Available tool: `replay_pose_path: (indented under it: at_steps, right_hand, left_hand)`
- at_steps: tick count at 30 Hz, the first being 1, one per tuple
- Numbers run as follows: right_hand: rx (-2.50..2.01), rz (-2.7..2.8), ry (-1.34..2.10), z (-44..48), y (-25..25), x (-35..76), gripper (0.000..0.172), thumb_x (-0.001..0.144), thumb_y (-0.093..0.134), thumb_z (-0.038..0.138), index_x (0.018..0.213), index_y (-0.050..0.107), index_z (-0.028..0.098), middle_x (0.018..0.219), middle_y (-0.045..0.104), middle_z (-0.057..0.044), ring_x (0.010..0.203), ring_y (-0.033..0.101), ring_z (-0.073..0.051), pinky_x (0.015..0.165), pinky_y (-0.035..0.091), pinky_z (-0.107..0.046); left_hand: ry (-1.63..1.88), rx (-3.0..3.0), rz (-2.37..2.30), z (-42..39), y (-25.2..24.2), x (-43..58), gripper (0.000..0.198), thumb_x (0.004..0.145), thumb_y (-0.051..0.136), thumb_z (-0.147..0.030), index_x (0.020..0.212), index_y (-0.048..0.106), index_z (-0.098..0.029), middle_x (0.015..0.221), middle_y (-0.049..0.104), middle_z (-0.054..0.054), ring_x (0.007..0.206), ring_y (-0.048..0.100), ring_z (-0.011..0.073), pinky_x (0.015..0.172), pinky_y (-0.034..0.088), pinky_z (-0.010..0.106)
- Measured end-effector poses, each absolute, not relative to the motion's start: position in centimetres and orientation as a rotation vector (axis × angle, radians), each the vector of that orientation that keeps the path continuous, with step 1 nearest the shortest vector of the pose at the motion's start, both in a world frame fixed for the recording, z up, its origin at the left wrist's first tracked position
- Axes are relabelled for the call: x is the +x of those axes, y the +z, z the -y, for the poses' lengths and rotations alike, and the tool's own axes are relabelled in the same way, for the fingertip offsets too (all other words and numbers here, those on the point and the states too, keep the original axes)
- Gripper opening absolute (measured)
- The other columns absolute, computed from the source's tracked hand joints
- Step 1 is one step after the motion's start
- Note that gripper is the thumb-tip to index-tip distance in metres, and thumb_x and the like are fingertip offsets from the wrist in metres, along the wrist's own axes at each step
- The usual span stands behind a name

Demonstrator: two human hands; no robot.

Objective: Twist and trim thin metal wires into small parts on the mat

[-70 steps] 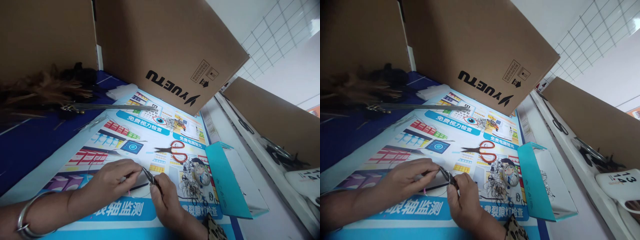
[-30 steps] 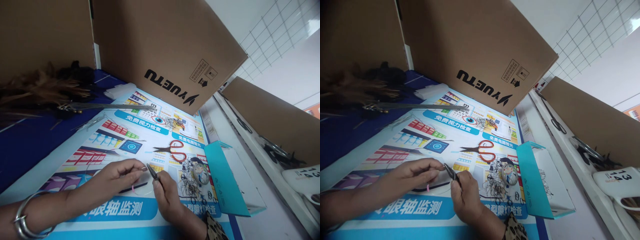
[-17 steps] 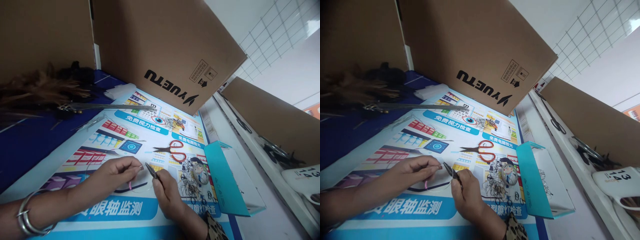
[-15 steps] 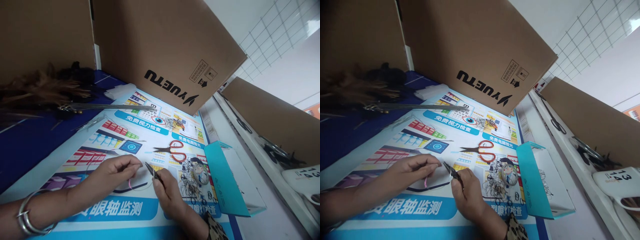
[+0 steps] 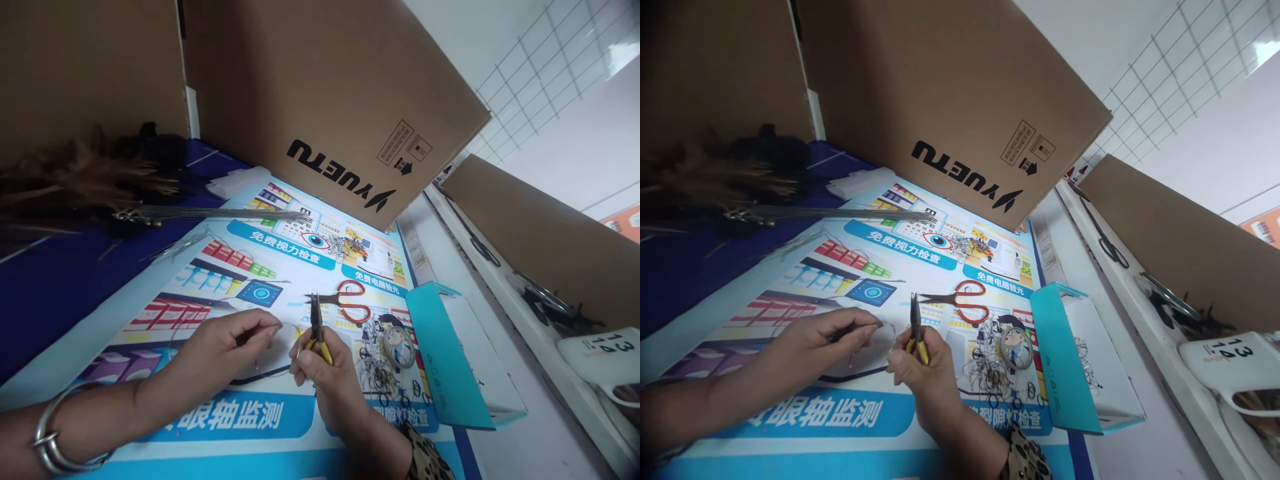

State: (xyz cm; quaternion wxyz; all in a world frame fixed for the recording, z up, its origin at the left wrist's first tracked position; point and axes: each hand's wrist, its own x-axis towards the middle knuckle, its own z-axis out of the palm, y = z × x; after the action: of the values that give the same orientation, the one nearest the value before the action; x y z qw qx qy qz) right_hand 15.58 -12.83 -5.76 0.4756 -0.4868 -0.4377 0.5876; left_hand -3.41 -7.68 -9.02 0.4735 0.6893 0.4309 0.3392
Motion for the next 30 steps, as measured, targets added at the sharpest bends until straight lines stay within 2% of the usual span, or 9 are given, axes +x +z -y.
replay_pose_path:
  at_steps: [3, 6, 10, 13, 16, 21, 24, 30]
  right_hand:
    - [-1.205, 1.044, 1.450, 12.4, -5.5, 15.2, 0.028, 0.077, 0.076, 0.041, 0.089, 0.062, 0.020, 0.074, 0.062, 0.000, 0.058, 0.050, -0.012, 0.054, 0.040, -0.025]
    - [-1.362, 1.116, 1.375, 11.6, -5.7, 15.2, 0.020, 0.074, 0.073, 0.031, 0.085, 0.061, 0.021, 0.064, 0.056, 0.005, 0.052, 0.046, -0.010, 0.049, 0.039, -0.023]
    - [-1.547, 1.348, 1.157, 10.7, -6.0, 15.7, 0.015, 0.075, 0.068, 0.027, 0.088, 0.063, 0.021, 0.066, 0.057, 0.005, 0.053, 0.049, -0.011, 0.047, 0.041, -0.022]
    - [-1.637, 1.551, 0.949, 10.2, -6.2, 16.2, 0.013, 0.078, 0.063, 0.024, 0.091, 0.066, 0.022, 0.076, 0.067, 0.001, 0.064, 0.060, -0.016, 0.058, 0.049, -0.026]
    - [-1.744, 1.715, 0.749, 9.7, -6.6, 16.5, 0.019, 0.079, 0.060, 0.020, 0.097, 0.067, 0.023, 0.087, 0.072, -0.002, 0.078, 0.065, -0.020, 0.071, 0.052, -0.030]
    - [-1.869, 1.890, 0.589, 8.5, -7.5, 16.2, 0.023, 0.078, 0.062, 0.018, 0.101, 0.065, 0.022, 0.093, 0.070, -0.005, 0.084, 0.064, -0.023, 0.076, 0.051, -0.034]
    - [-1.873, 2.003, 0.516, 8.0, -7.9, 15.9, 0.025, 0.078, 0.064, 0.018, 0.103, 0.064, 0.021, 0.101, 0.069, -0.008, 0.094, 0.065, -0.027, 0.082, 0.052, -0.038]
    - [-1.802, 1.984, 0.604, 8.2, -6.5, 16.9, 0.034, 0.085, 0.070, 0.027, 0.118, 0.065, 0.019, 0.115, 0.070, -0.012, 0.105, 0.067, -0.028, 0.092, 0.054, -0.042]
  left_hand:
    - [0.801, 1.741, -1.082, 7.6, -9.0, -3.4, 0.031, 0.096, 0.047, -0.039, 0.083, 0.069, -0.020, 0.066, 0.064, -0.002, 0.062, 0.058, 0.0139, 0.058, 0.044, 0.024]
    - [0.790, 1.778, -1.117, 7.3, -8.8, -3.5, 0.029, 0.093, 0.048, -0.037, 0.083, 0.069, -0.020, 0.068, 0.066, -0.002, 0.063, 0.059, 0.0144, 0.058, 0.043, 0.024]
    - [0.752, 1.805, -1.159, 6.7, -8.9, -3.8, 0.025, 0.091, 0.049, -0.033, 0.081, 0.069, -0.020, 0.069, 0.068, -0.001, 0.065, 0.060, 0.0155, 0.057, 0.040, 0.024]
    - [0.710, 1.817, -1.178, 6.0, -8.9, -3.9, 0.025, 0.089, 0.051, -0.033, 0.077, 0.069, -0.021, 0.068, 0.070, -0.001, 0.064, 0.060, 0.0164, 0.057, 0.038, 0.025]
    - [0.701, 1.871, -1.185, 5.1, -8.7, -4.0, 0.023, 0.086, 0.053, -0.033, 0.075, 0.070, -0.022, 0.067, 0.069, -0.002, 0.064, 0.060, 0.0170, 0.058, 0.036, 0.026]
    - [0.615, 1.992, -1.233, 3.9, -8.6, -4.3, 0.019, 0.082, 0.055, -0.030, 0.072, 0.068, -0.023, 0.063, 0.066, -0.002, 0.060, 0.057, 0.0176, 0.057, 0.031, 0.027]
    - [0.574, 2.140, -1.283, 3.7, -8.9, -4.4, 0.019, 0.084, 0.055, -0.027, 0.072, 0.068, -0.023, 0.065, 0.068, 0.001, 0.061, 0.058, 0.0188, 0.057, 0.028, 0.028]
    - [0.596, 2.234, -1.310, 3.5, -9.2, -4.6, 0.019, 0.085, 0.057, -0.025, 0.069, 0.067, -0.024, 0.067, 0.069, 0.004, 0.060, 0.058, 0.0211, 0.057, 0.025, 0.030]
